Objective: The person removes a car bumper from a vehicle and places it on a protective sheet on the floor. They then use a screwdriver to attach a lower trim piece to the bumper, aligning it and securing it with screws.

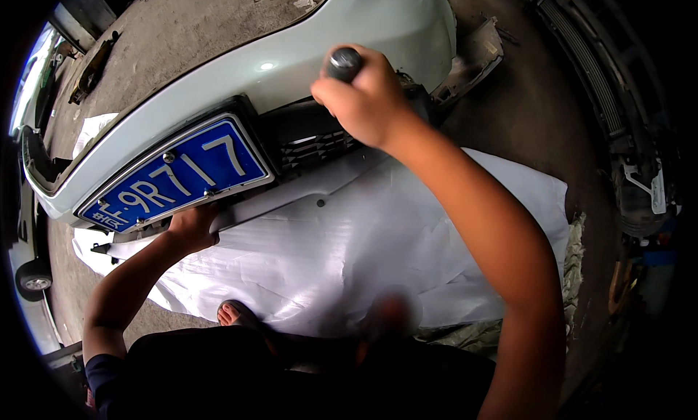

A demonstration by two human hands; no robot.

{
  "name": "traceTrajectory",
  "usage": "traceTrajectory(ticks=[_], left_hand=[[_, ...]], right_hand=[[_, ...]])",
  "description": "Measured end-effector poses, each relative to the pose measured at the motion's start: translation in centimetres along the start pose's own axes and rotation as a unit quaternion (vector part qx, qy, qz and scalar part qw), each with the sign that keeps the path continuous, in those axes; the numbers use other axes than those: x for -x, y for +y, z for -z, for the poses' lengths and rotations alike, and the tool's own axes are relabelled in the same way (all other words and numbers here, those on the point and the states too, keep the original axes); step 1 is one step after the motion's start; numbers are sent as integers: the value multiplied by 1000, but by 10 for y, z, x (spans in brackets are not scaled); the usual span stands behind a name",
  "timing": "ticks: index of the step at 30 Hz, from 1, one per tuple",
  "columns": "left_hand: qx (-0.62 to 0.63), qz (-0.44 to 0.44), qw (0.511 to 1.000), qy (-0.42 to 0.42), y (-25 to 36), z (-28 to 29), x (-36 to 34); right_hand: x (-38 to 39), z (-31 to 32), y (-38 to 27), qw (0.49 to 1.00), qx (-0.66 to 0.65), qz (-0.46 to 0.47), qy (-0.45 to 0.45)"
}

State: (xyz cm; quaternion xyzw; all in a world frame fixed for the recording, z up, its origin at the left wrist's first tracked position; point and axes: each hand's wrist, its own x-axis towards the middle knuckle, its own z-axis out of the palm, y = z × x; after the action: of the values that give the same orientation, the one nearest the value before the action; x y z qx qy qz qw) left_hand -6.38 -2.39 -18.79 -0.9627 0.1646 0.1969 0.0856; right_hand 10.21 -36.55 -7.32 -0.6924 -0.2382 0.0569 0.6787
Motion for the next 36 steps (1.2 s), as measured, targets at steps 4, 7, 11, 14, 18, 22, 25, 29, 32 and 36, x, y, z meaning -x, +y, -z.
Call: traceTrajectory(ticks=[4,7,11,14,18,22,25,29,32,36], left_hand=[[12,12,1000,-18,-1,-2,8],[9,8,1000,-28,0,1,7],[29,16,996,-87,3,0,12],[8,-67,983,-172,30,4,12],[57,-44,991,-109,13,-12,40],[55,-59,994,-79,12,-16,42],[31,-82,992,-95,16,-18,45],[45,-114,988,-93,25,-29,47],[75,-112,987,-81,28,-50,54],[83,-119,988,-56,29,-66,63]], right_hand=[[-24,-16,3,999,35,26,0],[-39,-20,7,998,63,8,25],[-58,-32,4,990,134,-47,29],[-70,-33,-2,956,103,-273,26],[-32,-16,-35,991,124,-53,28],[8,20,-75,994,87,-72,10],[28,35,-79,968,120,-219,-30],[50,50,-72,850,289,-385,-215],[76,73,-41,799,378,-325,-336],[81,70,-35,752,365,-415,-359]])
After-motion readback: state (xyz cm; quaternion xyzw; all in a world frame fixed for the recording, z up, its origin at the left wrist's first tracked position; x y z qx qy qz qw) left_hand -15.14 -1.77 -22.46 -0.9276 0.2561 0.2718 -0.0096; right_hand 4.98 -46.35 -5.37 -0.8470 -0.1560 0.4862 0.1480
